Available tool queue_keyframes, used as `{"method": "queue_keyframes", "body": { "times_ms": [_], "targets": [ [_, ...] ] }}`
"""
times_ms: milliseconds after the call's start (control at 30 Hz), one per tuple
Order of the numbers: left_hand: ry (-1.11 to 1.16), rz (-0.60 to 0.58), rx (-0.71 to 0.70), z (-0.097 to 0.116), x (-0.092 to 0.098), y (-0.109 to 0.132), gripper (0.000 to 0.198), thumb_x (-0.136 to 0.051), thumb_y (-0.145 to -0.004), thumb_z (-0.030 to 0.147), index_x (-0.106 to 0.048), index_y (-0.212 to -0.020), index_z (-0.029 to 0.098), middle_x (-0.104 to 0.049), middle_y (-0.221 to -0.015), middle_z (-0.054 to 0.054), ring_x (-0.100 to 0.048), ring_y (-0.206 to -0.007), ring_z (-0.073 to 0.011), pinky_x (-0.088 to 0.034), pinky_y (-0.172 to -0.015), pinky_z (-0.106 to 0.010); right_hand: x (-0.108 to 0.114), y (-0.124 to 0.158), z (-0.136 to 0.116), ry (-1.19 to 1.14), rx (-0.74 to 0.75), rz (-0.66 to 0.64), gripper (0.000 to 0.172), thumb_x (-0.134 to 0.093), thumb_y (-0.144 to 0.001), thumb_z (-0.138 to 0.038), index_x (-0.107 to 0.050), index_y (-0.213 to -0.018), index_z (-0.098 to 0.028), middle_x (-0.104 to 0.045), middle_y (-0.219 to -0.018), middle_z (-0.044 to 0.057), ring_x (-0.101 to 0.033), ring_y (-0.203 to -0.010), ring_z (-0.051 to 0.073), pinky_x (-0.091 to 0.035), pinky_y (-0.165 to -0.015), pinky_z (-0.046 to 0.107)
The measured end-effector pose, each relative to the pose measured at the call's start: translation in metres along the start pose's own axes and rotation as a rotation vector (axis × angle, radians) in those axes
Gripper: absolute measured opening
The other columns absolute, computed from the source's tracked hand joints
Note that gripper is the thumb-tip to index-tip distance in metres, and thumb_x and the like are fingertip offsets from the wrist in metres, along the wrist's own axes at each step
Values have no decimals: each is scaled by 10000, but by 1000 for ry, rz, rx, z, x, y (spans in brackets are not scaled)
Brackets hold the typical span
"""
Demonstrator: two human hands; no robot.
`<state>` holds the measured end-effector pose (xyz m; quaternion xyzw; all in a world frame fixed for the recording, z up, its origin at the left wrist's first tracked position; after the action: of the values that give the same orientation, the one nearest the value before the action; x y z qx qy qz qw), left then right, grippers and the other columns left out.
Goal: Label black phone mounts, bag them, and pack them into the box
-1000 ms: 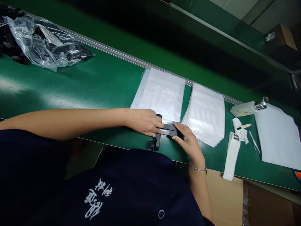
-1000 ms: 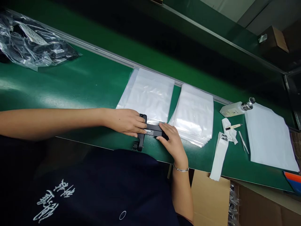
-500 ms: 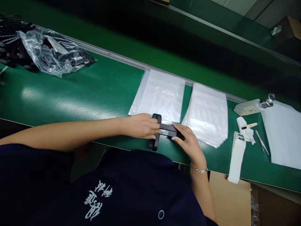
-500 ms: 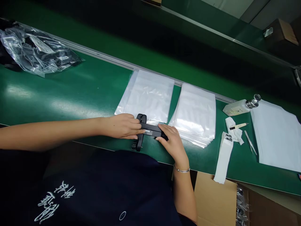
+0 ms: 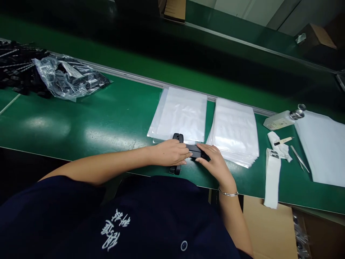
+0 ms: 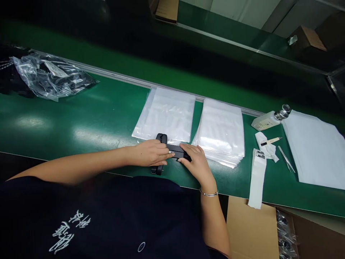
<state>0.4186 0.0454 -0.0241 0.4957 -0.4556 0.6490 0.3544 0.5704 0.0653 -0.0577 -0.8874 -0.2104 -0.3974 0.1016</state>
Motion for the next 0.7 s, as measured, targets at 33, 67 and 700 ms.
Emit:
{"method": "queue_keyframes", "body": {
  "times_ms": [33, 67, 700],
  "targets": [
    [14, -3, 0, -1, 2, 3, 337, -467, -985, 368, -683, -1110, 142, -656, -795, -59, -579, -734, -166, -365, -594, -289, -1, 0, 0, 6, 1, -1, 430, -601, -942, -429, -551, -1352, -311, -600, -1353, 73, -535, -1255, 301, -325, -1101, 586],
    [29, -15, 6, -4, 4, 7, 341, -454, -989, 378, -696, -1075, 154, -656, -784, -56, -582, -733, -168, -379, -606, -285, -1, 1, 0, 12, 5, 3, 431, -593, -947, -426, -539, -1361, -319, -597, -1355, 71, -532, -1257, 298, -312, -1110, 590],
    [163, 289, 483, -58, 8, 18, 383, -384, -979, 299, -582, -1289, 192, -614, -1300, -142, -538, -1250, -261, -407, -1070, -493, 51, 53, -4, 70, 50, 400, 493, -623, -931, -390, -485, -1399, -324, -620, -1224, 93, -576, -1137, 309, -360, -1096, 610]
  ]
}}
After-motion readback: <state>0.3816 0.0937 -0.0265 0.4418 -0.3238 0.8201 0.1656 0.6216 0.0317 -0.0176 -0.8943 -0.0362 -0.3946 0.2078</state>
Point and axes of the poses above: each hand's wrist, its own y-axis away from the middle knuckle, its own x-axis out of the back of the hand, z = x × y, the point moved 8 cm from there along -y, towards the middle knuckle
